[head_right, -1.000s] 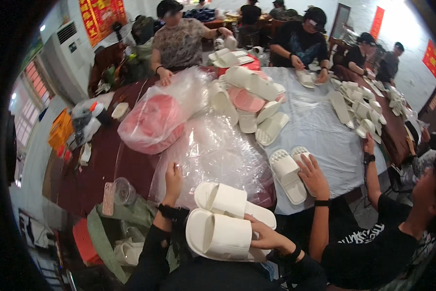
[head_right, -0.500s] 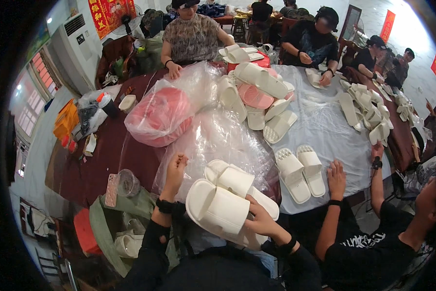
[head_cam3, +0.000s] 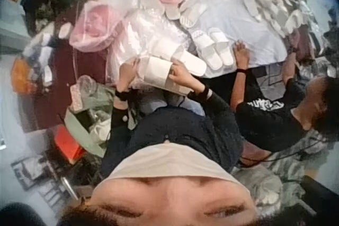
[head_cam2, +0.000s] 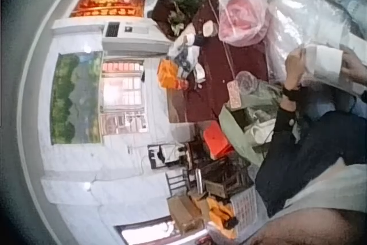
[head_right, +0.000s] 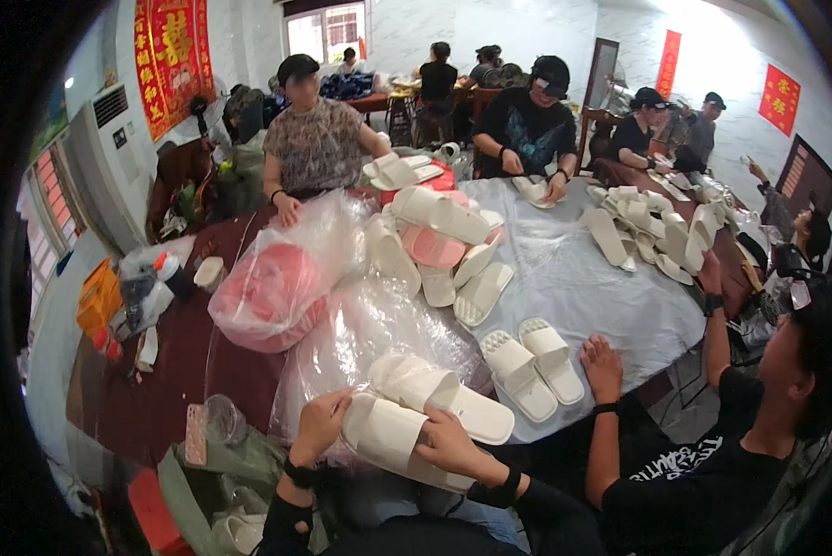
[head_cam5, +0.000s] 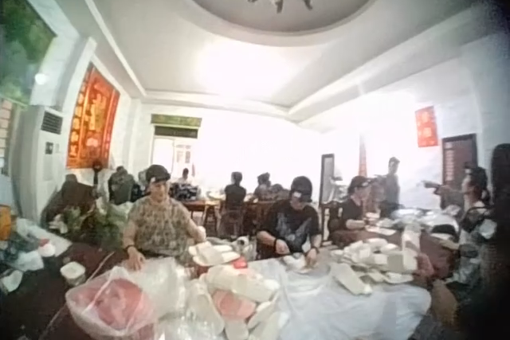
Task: Sorting white slippers and packing them into plastic bags at a large work table.
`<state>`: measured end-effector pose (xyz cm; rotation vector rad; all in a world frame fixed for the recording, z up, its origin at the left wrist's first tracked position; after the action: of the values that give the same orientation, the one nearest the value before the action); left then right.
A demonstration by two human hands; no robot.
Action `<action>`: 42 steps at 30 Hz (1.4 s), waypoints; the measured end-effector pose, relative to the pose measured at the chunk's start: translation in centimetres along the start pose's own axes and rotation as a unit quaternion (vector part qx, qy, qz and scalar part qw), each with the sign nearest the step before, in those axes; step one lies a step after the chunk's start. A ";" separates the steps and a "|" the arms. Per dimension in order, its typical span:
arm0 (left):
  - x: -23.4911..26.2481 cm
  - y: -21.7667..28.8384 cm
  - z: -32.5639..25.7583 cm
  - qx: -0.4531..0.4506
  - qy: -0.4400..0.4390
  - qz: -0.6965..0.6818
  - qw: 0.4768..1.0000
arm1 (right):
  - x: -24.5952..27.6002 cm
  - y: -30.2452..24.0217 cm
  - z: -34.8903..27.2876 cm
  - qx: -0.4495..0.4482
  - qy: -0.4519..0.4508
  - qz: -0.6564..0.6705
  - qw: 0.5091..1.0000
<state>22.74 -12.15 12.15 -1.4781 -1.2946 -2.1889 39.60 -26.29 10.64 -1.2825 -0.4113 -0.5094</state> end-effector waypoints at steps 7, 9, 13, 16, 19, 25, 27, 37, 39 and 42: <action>0.8 3.2 -0.3 -0.141 0.294 0.176 0.929 | -1.3 0.1 0.9 -0.041 0.125 -0.075 0.989; 0.6 3.3 -0.3 -0.118 0.276 0.189 0.935 | -1.4 0.7 0.9 -0.042 0.152 -0.066 0.985; 0.2 5.2 -0.6 -0.176 0.289 0.231 0.912 | -1.4 0.3 0.9 -0.044 0.167 -0.060 0.983; -0.1 6.0 -0.1 -0.216 0.289 0.234 0.903 | -1.2 -0.3 1.6 -0.053 0.165 -0.074 0.982; -0.6 5.7 -0.2 -0.223 0.268 0.226 0.910 | -1.5 -0.7 2.8 -0.062 0.156 -0.101 0.981; -0.4 7.6 -1.1 -0.268 0.271 0.166 0.910 | -3.3 -0.5 5.3 0.026 0.146 -0.139 0.979; -0.3 8.2 -1.3 -0.262 0.259 0.169 0.914 | -3.7 0.1 5.5 -0.015 0.119 -0.161 0.980; -3.5 12.5 -4.8 -0.381 0.157 0.103 0.905 | -2.5 0.2 3.3 -0.022 0.155 -0.105 0.982; -3.9 12.8 -5.3 -0.385 0.133 0.067 0.911 | -2.3 0.1 3.6 -0.023 0.167 -0.105 0.980; -4.2 12.6 -6.4 -0.408 0.083 0.012 0.909 | -2.0 -0.1 3.9 -0.020 0.186 -0.101 0.977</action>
<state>27.97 -25.66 14.83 -1.4413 -0.2679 -2.9311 37.83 -22.30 10.52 -1.1578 -0.2175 -0.9168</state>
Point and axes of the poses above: each hand's wrist, its own z-axis towards the middle knuckle, its own x-axis out of the back of the hand, y = z × x, the point moved 6 cm from there along z, towards the middle knuckle, and after that the axes turned 13 degrees about z, right-handed, at the moved point
